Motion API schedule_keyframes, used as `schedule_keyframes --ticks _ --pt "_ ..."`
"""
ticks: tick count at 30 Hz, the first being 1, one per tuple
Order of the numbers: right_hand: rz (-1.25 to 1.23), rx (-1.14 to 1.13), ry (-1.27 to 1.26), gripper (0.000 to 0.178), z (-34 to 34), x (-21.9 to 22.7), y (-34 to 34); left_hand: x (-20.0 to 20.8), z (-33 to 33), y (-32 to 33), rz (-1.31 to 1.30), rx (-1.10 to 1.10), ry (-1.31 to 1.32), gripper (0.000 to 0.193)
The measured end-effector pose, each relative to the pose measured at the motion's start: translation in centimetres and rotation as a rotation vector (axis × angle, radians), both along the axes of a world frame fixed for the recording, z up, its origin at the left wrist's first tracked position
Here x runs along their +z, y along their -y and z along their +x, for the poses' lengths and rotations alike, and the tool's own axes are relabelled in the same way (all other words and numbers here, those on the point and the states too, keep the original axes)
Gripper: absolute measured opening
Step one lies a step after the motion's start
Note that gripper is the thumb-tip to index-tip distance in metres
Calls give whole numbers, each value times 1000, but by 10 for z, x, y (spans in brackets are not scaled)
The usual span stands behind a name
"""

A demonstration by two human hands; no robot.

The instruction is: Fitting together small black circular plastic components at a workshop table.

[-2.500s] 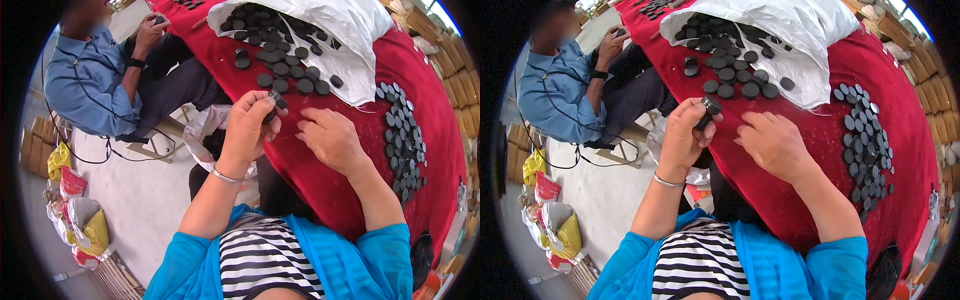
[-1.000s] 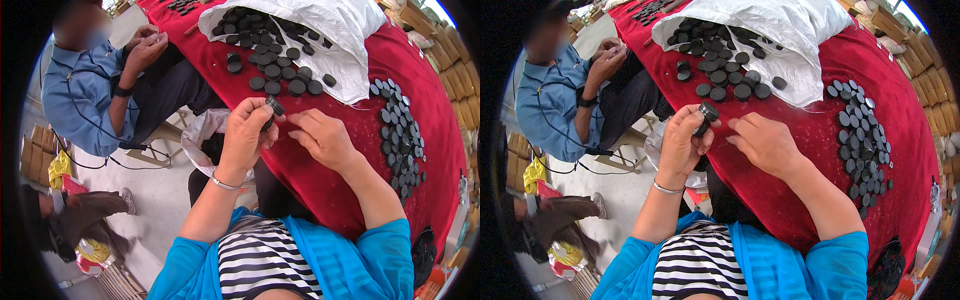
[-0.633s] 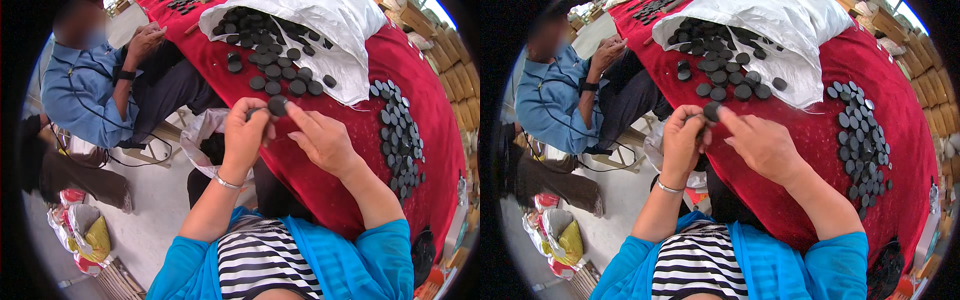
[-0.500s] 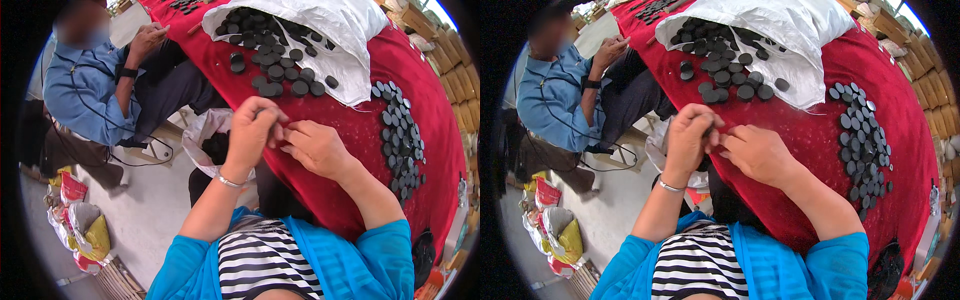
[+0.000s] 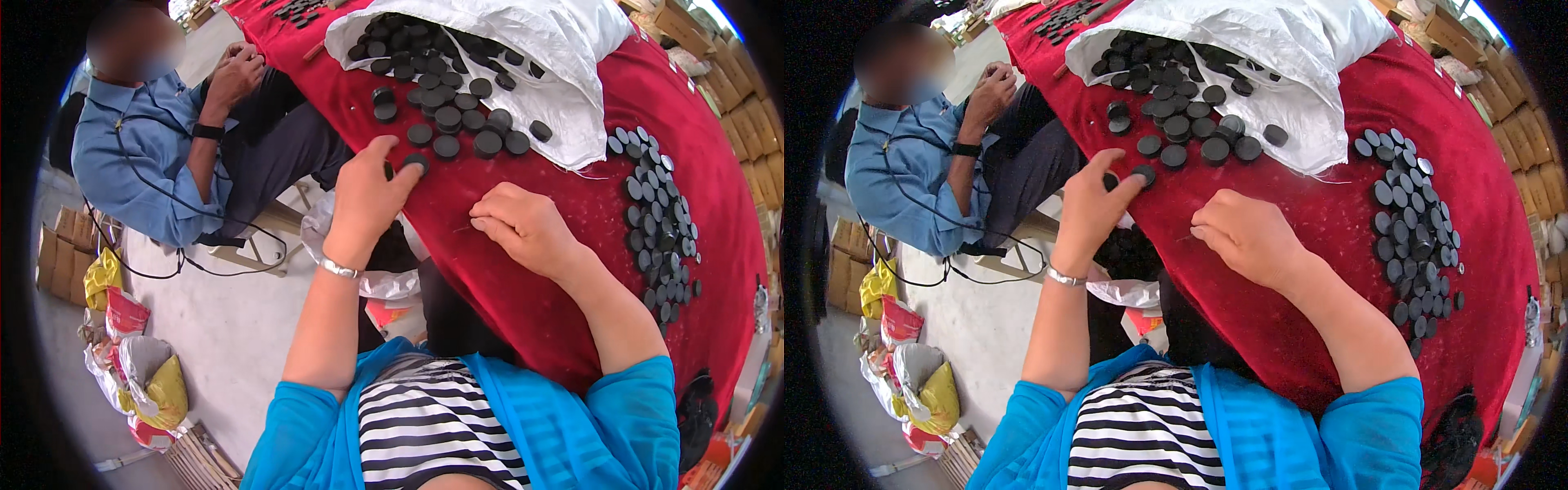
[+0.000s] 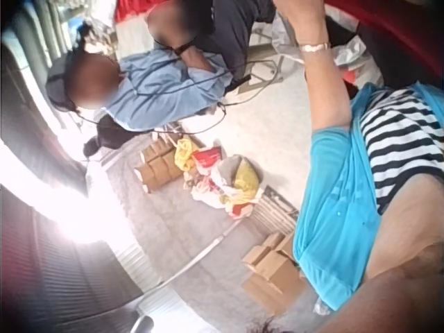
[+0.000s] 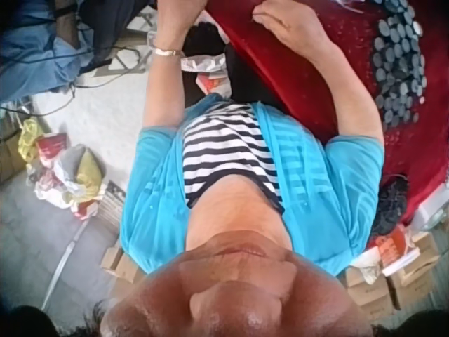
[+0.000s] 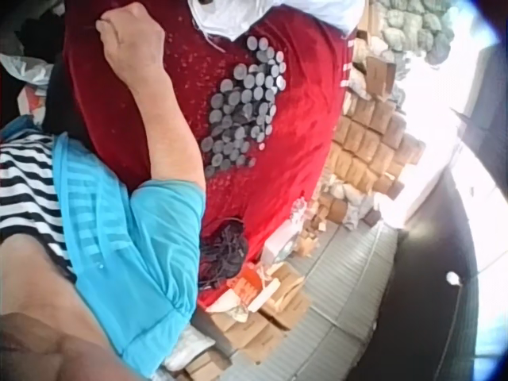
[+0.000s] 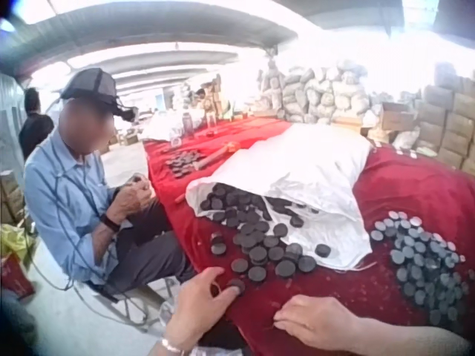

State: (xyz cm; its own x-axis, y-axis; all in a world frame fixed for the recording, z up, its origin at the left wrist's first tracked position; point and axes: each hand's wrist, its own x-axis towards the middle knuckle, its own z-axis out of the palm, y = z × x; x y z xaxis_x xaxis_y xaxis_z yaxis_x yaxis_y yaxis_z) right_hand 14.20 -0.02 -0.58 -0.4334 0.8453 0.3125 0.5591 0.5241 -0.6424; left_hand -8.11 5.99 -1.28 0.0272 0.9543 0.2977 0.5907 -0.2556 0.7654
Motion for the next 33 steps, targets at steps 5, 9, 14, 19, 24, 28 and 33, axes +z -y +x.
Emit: schedule_keyframes --ticks 5,9,14,19,24,28,33 --pt "-23 8 -16 12 -1 0 -1 6 6 -12 98 -191 -508 33" --pt "-27 -20 -57 19 2 -6 -2 13 16 -1 -20 -261 -113 28" --pt "-210 -161 -415 45 -3 3 0 10 27 28 -575 -495 716 26" --pt "-2 -90 -198 44 -5 13 2 0 32 39 -637 -472 894 20" --pt "179 -42 -93 43 -7 14 3 1 34 40 -657 -421 1049 11" --pt "232 -17 49 41 -9 16 5 -1 29 39 -671 -430 1160 11" --pt "428 -32 186 41 0 9 -1 7 26 39 -668 -355 1171 13"
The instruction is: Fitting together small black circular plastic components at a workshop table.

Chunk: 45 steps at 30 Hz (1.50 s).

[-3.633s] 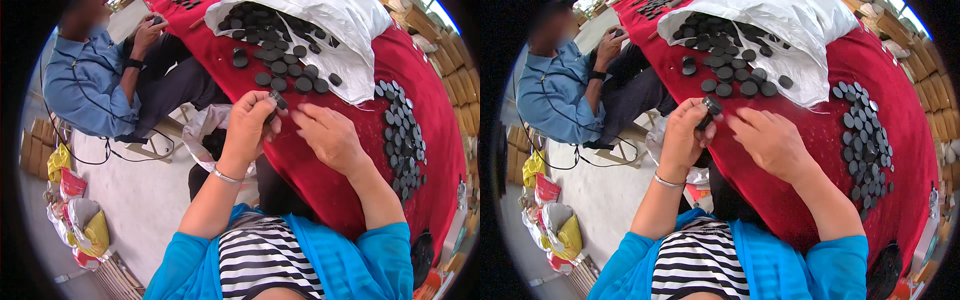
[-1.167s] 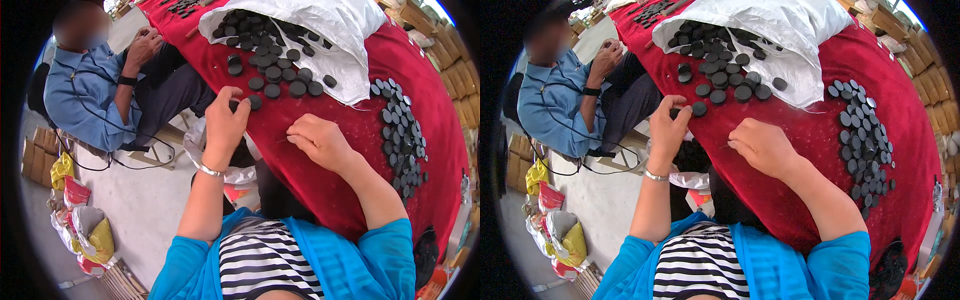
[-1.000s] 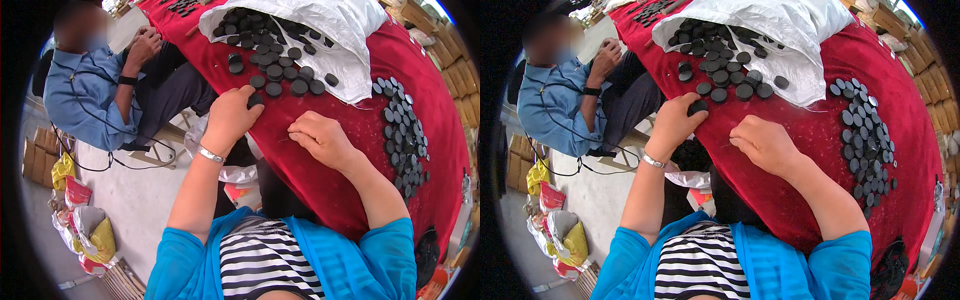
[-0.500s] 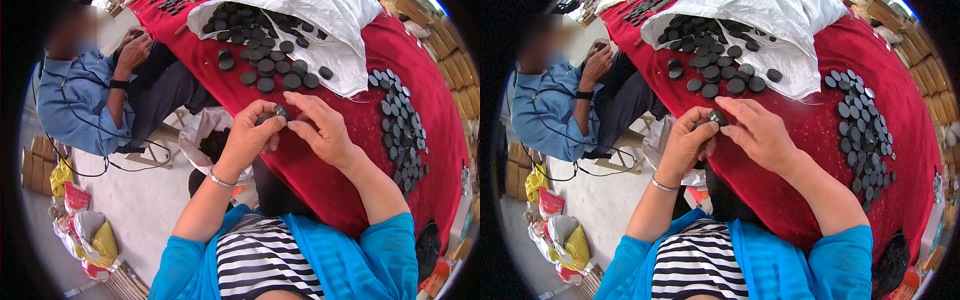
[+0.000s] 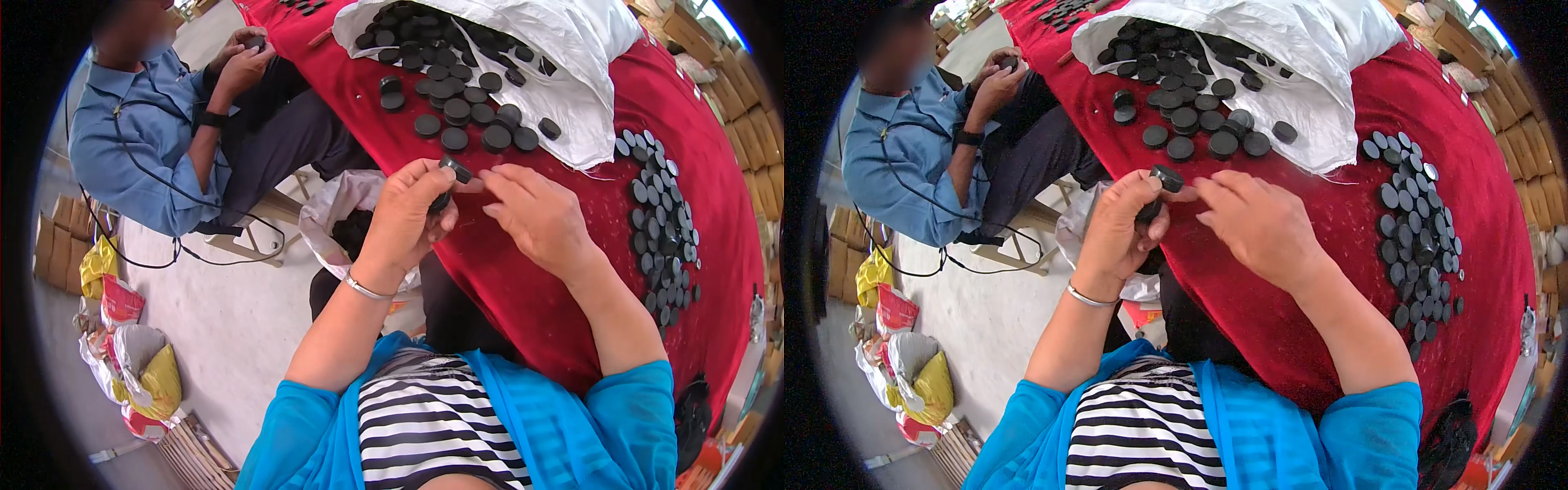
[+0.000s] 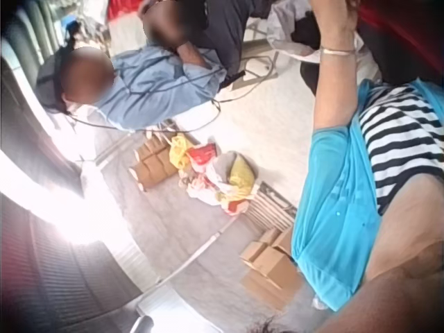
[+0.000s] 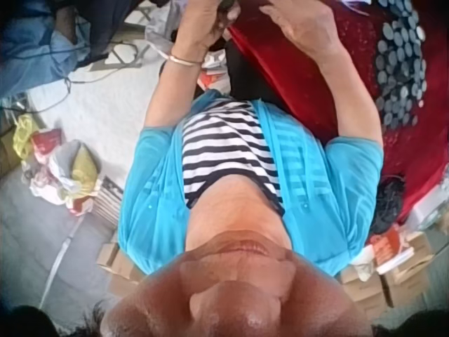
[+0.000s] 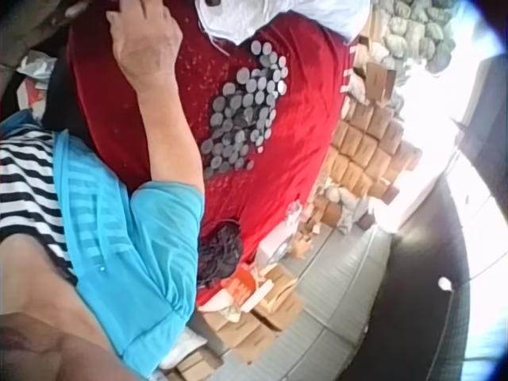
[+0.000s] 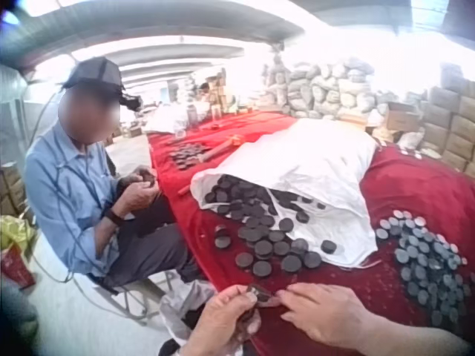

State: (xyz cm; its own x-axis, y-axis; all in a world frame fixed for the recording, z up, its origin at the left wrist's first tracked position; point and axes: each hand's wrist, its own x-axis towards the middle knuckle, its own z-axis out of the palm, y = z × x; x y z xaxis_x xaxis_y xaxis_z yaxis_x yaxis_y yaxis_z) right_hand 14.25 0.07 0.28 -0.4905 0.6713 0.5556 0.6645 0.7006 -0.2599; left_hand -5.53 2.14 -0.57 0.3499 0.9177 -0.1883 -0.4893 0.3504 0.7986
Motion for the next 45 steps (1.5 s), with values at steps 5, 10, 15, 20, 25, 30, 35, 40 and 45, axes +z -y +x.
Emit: schedule_keyframes --ticks 5,10,15,20,25,30,35,40,45 --pt "-103 -78 -155 44 -2 4 0 1 2 1 -6 -6 1 14" --pt "-3 20 -4 44 -7 9 2 -9 -2 0 31 -66 34 14" --pt "-126 -36 53 26 5 -3 0 -3 -1 -2 73 10 -21 20" --pt "-153 12 -10 22 -4 -2 3 -8 -2 1 74 2 -4 20" --pt "-167 9 -67 24 -1 -4 1 -5 -1 1 81 2 -4 21" --pt "-818 -26 -651 32 -1 3 5 1 8 11 267 57 -371 21" --pt "-968 27 -785 35 -9 3 6 -17 16 14 703 172 -603 28" --pt "-967 59 -846 36 -5 3 5 -17 24 16 1025 286 -680 28" --pt "-845 62 -812 41 -4 6 6 -10 13 19 213 1 -188 20"
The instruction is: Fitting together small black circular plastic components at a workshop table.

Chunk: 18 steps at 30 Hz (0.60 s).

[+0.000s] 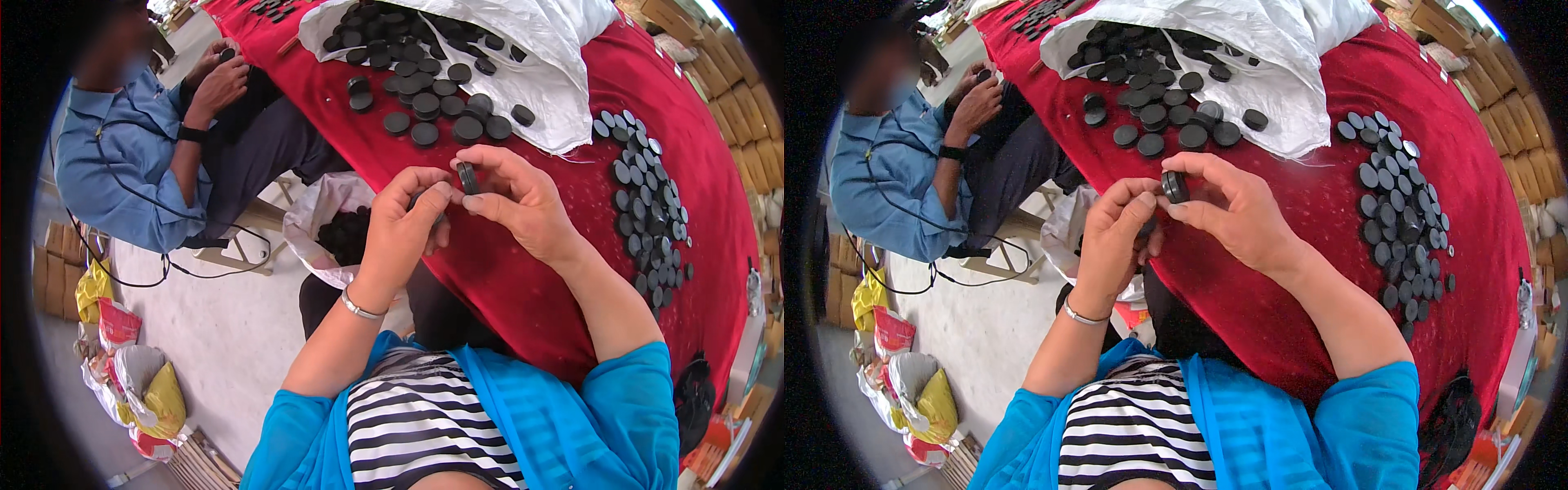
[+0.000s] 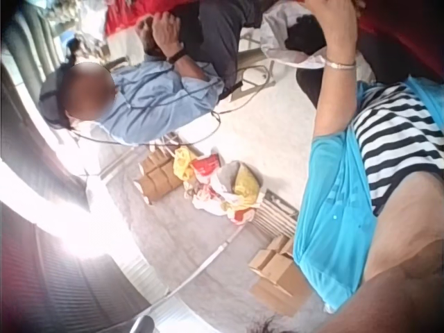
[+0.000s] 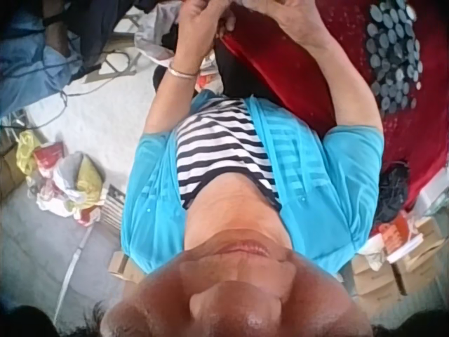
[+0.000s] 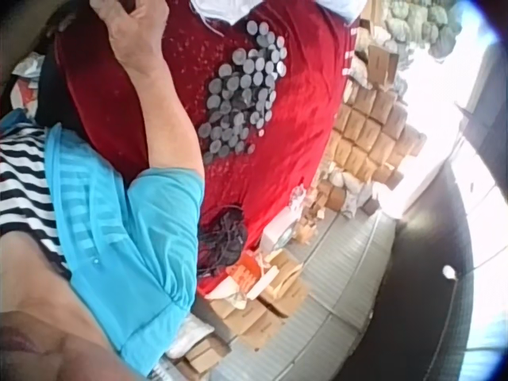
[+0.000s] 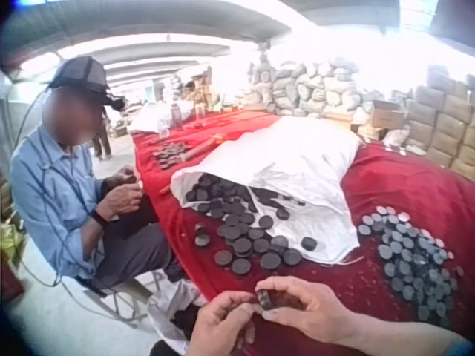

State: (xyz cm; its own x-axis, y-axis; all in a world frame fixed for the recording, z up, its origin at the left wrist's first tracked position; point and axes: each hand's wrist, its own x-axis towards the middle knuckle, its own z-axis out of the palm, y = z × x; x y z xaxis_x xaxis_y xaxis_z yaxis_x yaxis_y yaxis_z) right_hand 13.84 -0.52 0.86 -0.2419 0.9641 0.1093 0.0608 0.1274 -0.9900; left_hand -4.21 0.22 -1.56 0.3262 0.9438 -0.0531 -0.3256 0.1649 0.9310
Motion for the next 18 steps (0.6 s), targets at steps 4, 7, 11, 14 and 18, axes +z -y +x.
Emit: schedule_keyframes --ticks 4,7,11,14,18 --pt "-41 57 24 42 -1 5 3 1 0 -2 -138 -74 78 20" --pt "-120 87 -5 43 -1 7 4 2 -4 -3 -175 -117 186 17" --pt "-75 113 48 44 -1 7 1 0 -6 -5 -195 -144 225 14" --pt "111 87 181 45 0 1 0 1 -5 -6 -196 -120 172 12" --pt "659 27 589 48 -5 4 1 -1 -9 -8 -214 -41 266 12"
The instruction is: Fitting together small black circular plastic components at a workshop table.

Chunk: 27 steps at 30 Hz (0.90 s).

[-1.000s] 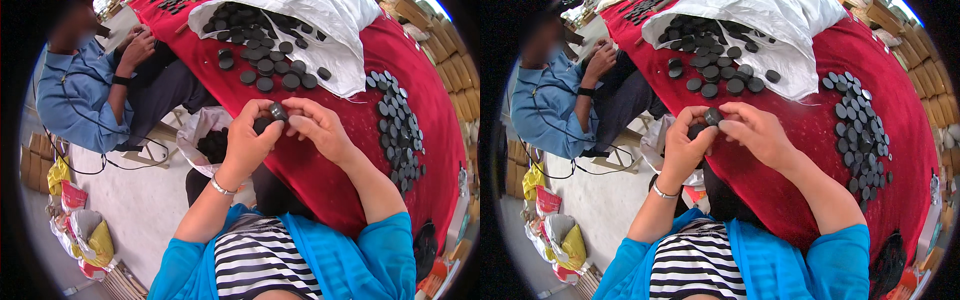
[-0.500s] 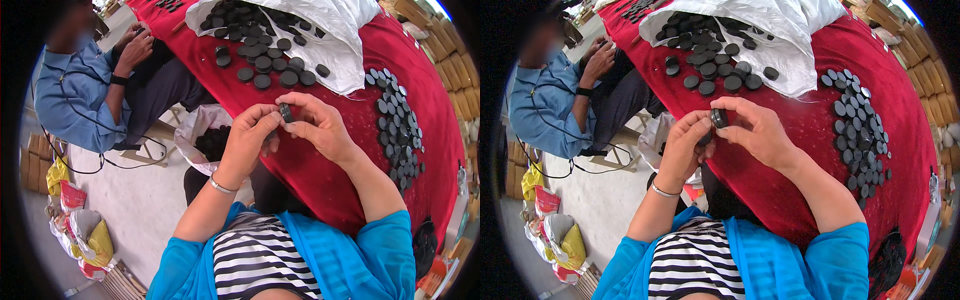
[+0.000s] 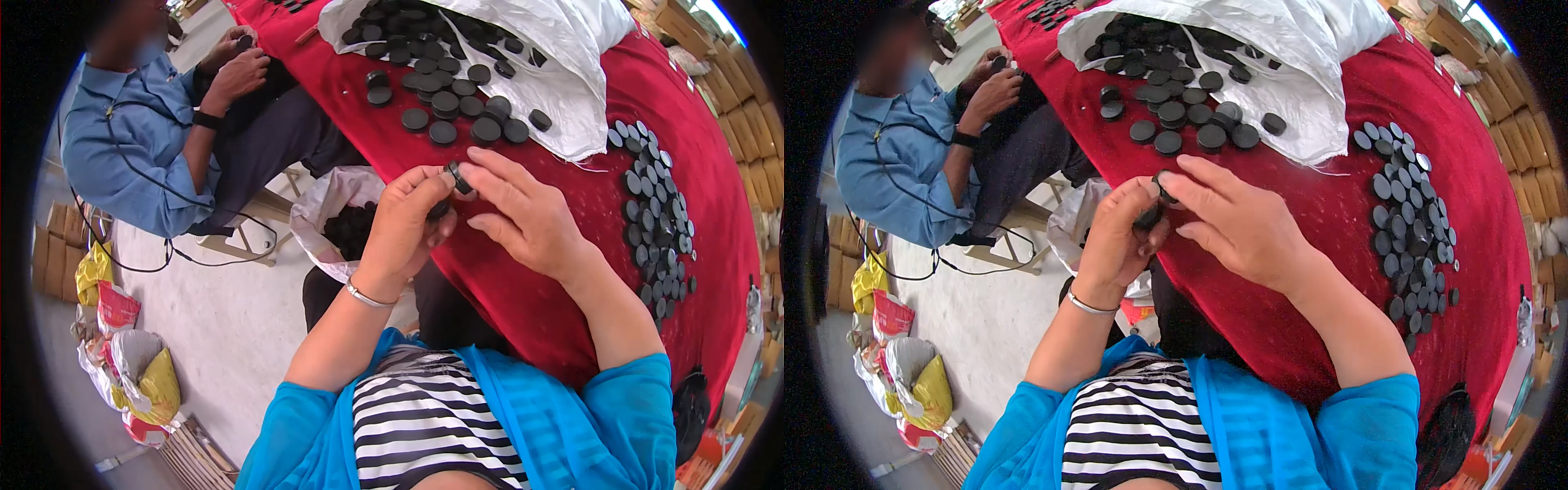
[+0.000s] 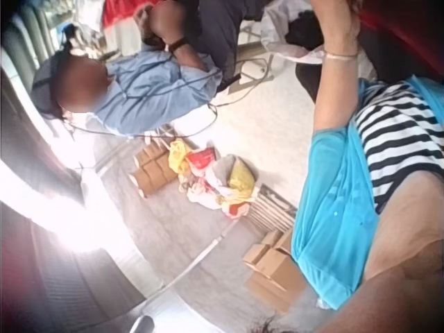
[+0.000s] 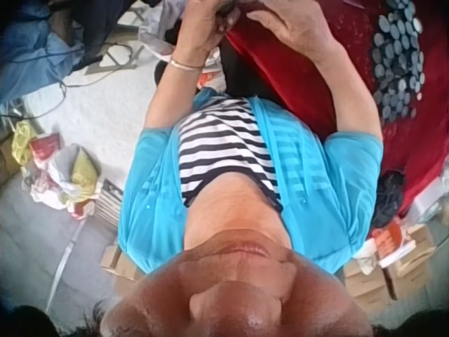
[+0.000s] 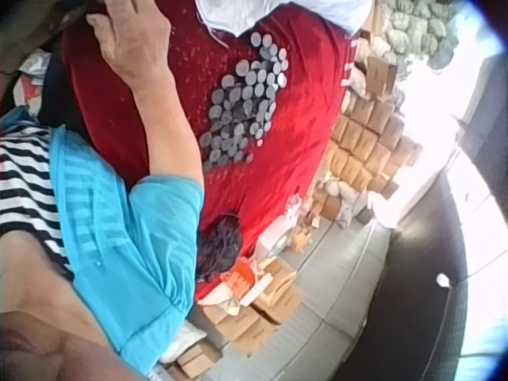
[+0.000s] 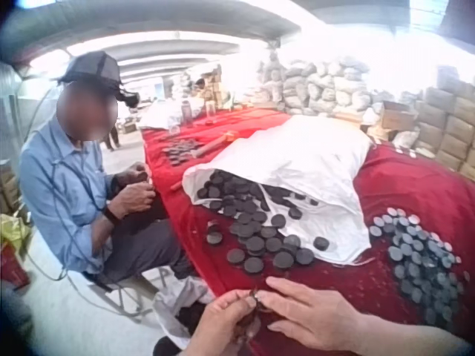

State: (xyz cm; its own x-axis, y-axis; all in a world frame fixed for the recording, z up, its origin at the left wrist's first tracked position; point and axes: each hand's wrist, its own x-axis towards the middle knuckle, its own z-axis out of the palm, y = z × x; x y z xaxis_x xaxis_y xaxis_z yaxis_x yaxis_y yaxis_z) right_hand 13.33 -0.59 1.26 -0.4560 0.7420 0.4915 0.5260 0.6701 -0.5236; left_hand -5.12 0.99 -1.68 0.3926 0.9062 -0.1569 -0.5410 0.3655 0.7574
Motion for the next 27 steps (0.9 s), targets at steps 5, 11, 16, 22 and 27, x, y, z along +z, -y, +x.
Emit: schedule_keyframes --ticks 5,11,16,22,27 --pt "142 -36 245 28 6 -2 -1 -3 -7 -7 86 210 32 19" --pt "-12 -42 147 15 7 -10 -3 14 -5 -3 121 230 -86 15" --pt "56 -133 248 17 10 -19 -5 22 20 -4 113 185 -118 19" --pt "58 -150 161 19 20 -69 -25 64 99 -25 334 -210 -428 28" --pt "-173 -3 -180 23 16 -45 -17 83 128 0 250 -422 -159 27"
